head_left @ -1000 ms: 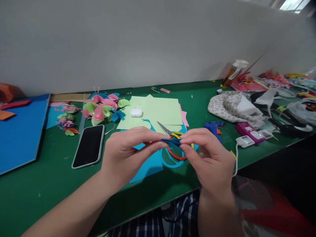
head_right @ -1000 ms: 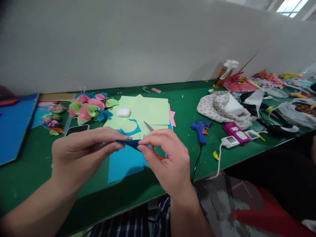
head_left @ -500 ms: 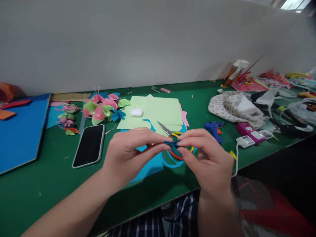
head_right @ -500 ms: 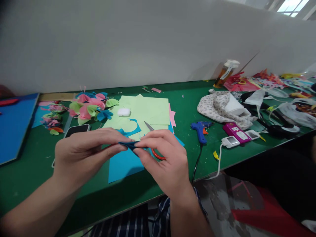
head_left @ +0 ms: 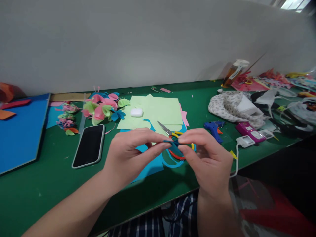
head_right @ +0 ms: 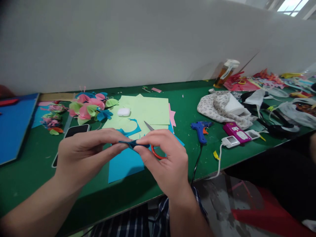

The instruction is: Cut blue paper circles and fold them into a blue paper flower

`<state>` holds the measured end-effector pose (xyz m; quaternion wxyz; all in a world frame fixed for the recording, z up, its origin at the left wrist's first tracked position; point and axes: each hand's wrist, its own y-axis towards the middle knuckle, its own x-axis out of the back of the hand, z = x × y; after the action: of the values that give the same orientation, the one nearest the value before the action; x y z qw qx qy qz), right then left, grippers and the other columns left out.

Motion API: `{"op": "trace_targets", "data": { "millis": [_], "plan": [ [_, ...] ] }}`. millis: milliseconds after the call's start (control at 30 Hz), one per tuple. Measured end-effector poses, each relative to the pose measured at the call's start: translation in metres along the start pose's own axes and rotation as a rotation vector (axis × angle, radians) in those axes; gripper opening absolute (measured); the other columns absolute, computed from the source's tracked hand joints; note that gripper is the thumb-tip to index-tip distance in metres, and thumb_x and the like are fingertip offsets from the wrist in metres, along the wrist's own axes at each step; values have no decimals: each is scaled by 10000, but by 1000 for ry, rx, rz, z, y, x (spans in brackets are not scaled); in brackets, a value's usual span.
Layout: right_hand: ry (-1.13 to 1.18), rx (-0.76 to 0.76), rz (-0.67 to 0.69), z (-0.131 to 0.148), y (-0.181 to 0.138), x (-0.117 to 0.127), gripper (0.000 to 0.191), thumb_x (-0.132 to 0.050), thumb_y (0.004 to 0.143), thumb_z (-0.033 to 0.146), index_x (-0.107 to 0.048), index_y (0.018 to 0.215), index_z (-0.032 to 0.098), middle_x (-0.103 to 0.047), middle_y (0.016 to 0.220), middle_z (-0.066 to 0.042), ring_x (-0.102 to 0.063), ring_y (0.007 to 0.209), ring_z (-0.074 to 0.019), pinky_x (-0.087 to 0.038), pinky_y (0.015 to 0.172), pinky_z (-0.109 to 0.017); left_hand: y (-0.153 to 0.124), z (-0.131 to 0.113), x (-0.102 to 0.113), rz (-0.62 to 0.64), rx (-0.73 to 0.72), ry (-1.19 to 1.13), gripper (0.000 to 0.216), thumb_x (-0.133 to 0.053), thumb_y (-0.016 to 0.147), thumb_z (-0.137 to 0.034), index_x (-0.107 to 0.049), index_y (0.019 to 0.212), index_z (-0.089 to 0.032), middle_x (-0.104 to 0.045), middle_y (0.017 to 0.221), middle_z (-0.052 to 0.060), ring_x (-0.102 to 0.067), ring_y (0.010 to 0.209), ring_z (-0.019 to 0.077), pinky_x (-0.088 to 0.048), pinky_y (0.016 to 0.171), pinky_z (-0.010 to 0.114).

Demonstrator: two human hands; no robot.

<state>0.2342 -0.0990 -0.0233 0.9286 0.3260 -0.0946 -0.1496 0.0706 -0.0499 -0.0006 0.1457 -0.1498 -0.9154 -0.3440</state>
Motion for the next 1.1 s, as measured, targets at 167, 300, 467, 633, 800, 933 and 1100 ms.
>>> {"op": "trace_targets", "data": {
  "millis": [167, 300, 467, 633, 800, 933, 1100],
  "plan": [
    [-62, 5, 8, 1, 0, 1, 240, -722, 746, 104, -690, 930, 256, -688, 859, 39, -611, 846, -122, -487, 750, -257, 0, 0, 0, -9, 5, 38, 72, -698, 751, -151, -712, 775, -217, -721, 690, -21, -640, 584, 117, -502, 527, 229],
    [-199, 63, -1, 3, 0, 0, 182, -684, 772, 71, -692, 835, 241, -678, 759, 39, -608, 770, -122, -483, 699, -271, 0, -1, -1, 3, -8, 69, 76, -702, 745, -149, -715, 766, -220, -730, 692, -22, -645, 583, 114, -502, 531, 220],
    [-199, 47, 3, 4, 1, -2, 165, -670, 784, 79, -667, 798, 244, -687, 747, 37, -606, 738, -138, -476, 673, -296, 0, -4, -2, -38, 103, -8, 71, -703, 745, -177, -723, 791, -228, -740, 732, -15, -655, 628, 126, -519, 545, 220],
    [-164, 14, 10, 4, 0, -4, 140, -676, 787, 96, -661, 776, 235, -684, 734, 53, -595, 716, -109, -472, 673, -261, 0, -5, -3, -108, 186, -12, 62, -693, 747, -177, -703, 701, -219, -712, 661, -42, -620, 569, 96, -498, 514, 193],
    [-132, -119, 10, 2, -1, -6, 118, -673, 790, 125, -659, 732, 227, -657, 704, 50, -586, 685, -108, -466, 670, -263, 0, -2, -6, -124, 282, -15, 56, -674, 771, -244, -694, 731, -212, -703, 680, -35, -610, 555, 94, -490, 496, 187],
    [-89, -193, -7, 0, -1, -6, 113, -659, 797, 148, -662, 713, 223, -646, 700, 32, -586, 671, -122, -464, 636, -268, 0, 1, -7, -77, 289, -55, 82, -658, 786, -254, -678, 722, -207, -687, 665, -35, -589, 539, 83, -486, 500, 179],
    [-96, -246, -21, -3, -1, -7, 108, -664, 789, 165, -669, 695, 218, -642, 671, 28, -585, 659, -128, -464, 635, -272, -2, 4, -11, -122, 285, 7, 100, -633, 808, -247, -644, 719, -203, -660, 669, -34, -587, 572, 90, -484, 547, 196]
  ]
}}
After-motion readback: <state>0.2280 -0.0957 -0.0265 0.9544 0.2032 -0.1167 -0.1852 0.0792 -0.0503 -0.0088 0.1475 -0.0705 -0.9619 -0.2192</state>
